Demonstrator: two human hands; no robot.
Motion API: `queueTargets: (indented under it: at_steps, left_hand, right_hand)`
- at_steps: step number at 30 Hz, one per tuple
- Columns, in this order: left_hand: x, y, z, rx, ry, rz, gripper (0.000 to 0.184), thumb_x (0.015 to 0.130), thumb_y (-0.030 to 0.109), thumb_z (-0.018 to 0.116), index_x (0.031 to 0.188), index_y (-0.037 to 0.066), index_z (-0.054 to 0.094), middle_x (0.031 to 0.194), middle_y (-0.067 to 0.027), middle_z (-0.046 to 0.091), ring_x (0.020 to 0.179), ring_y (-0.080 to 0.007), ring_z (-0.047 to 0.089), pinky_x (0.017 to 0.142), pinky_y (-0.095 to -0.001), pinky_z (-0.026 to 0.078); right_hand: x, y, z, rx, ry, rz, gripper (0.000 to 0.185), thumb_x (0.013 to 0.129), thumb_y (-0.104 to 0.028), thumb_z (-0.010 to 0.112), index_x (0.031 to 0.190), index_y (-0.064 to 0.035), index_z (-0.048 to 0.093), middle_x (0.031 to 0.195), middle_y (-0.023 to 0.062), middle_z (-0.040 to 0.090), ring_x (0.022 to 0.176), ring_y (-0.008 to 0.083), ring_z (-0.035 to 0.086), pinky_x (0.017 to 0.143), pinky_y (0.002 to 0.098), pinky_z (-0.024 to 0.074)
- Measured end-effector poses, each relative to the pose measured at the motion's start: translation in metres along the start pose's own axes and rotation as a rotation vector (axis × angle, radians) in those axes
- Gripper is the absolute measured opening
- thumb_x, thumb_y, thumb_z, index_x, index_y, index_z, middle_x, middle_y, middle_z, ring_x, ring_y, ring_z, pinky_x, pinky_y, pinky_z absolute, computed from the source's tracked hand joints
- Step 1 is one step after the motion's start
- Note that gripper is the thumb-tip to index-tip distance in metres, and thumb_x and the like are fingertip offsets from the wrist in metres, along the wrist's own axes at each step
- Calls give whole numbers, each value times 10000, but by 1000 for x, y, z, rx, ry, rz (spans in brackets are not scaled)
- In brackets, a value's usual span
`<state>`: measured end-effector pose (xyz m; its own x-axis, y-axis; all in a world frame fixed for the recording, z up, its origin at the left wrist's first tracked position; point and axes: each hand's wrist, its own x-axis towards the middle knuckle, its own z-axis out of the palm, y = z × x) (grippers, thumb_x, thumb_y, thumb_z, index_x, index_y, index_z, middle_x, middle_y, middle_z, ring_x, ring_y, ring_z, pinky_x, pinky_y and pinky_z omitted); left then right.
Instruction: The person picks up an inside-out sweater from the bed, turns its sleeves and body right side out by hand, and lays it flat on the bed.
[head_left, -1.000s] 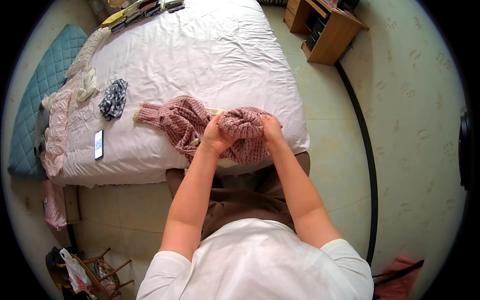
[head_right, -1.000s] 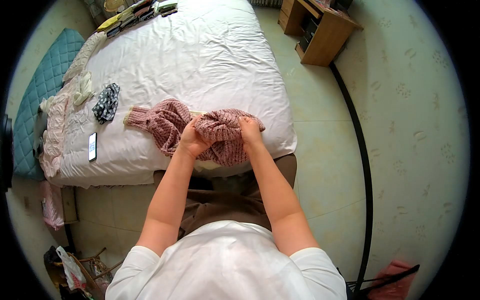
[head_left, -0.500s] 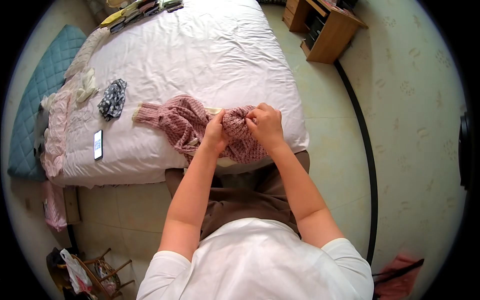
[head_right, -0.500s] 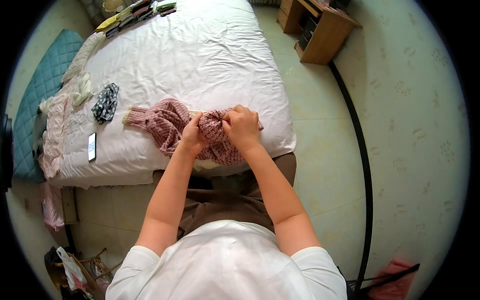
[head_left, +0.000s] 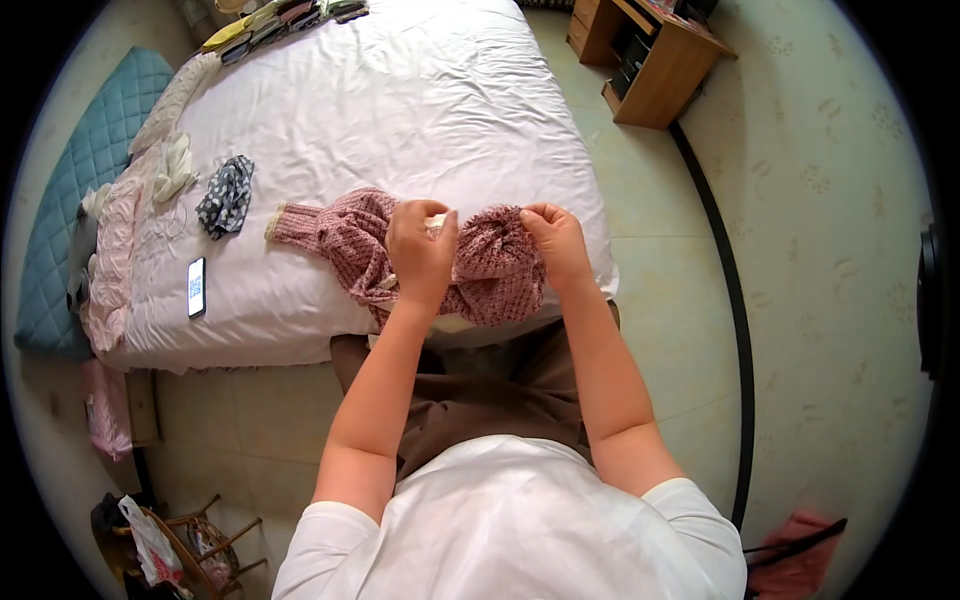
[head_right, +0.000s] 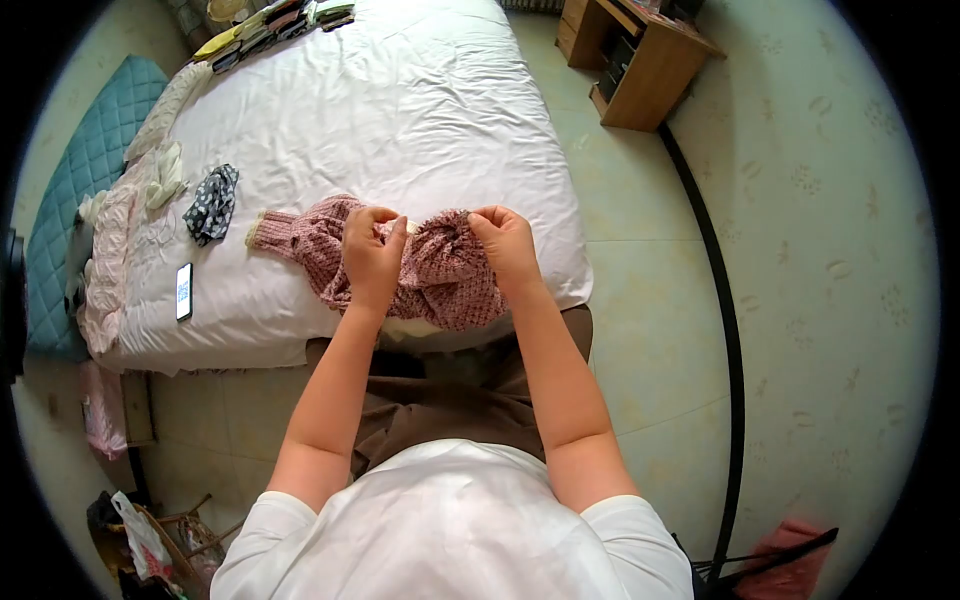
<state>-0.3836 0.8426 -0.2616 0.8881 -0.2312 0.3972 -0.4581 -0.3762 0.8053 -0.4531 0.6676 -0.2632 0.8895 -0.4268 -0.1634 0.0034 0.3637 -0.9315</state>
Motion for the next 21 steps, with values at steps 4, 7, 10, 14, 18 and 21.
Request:
queueTargets:
  at_steps: [4, 7, 10, 14, 18, 21]
  left_hand:
    - [-8, 35, 2, 188, -21, 409, 157, 694, 118, 710, 824, 82, 631, 820, -68, 610, 796, -281, 589, 720, -402, 443]
    - [-8, 26, 9, 323, -21, 395, 121, 687, 107, 702, 781, 65, 638, 781, -74, 609, 758, -290, 600, 721, -406, 457]
    - [-6, 9, 9, 408, -146, 314, 155, 688, 111, 708, 818, 49, 651, 777, -95, 624, 741, -315, 607, 701, -411, 472]
    - [1, -8, -11, -59, -148, -36, 128, 757, 92, 706, 855, 23, 663, 747, -84, 646, 713, -204, 625, 646, -303, 483]
    - [0, -7, -5, -586, -13, -269, 73, 824, 73, 682, 827, 8, 648, 772, -26, 651, 700, -69, 572, 620, -222, 452]
    - [-3, -7, -1, -590, -7, -245, 83, 809, 66, 686, 830, 8, 630, 791, -38, 644, 687, -98, 566, 631, -250, 453]
  right_hand:
    - [-7, -1, 17, -98, 3, -88, 85, 846, -76, 619, 878, 2, 615, 790, 21, 616, 698, 71, 553, 660, 206, 473]
    - [-12, -9, 23, -79, -79, -81, 84, 843, -74, 616, 881, 1, 618, 798, 23, 618, 696, 74, 552, 660, 212, 472]
    - [-10, -7, 15, -124, -12, -144, 85, 853, -95, 614, 894, -21, 625, 775, 8, 626, 687, 70, 565, 665, 215, 470]
    - [12, 0, -28, -42, 202, -189, 81, 847, -112, 620, 890, -44, 627, 748, 3, 628, 683, 78, 581, 631, 206, 454]
    - [13, 14, -32, 23, 244, -85, 78, 845, -122, 625, 873, -50, 613, 766, -2, 620, 671, 87, 581, 594, 227, 459]
    - [8, 14, -19, -701, 283, -529, 98, 803, -88, 636, 851, -11, 600, 731, 44, 594, 676, 172, 579, 627, 285, 472]
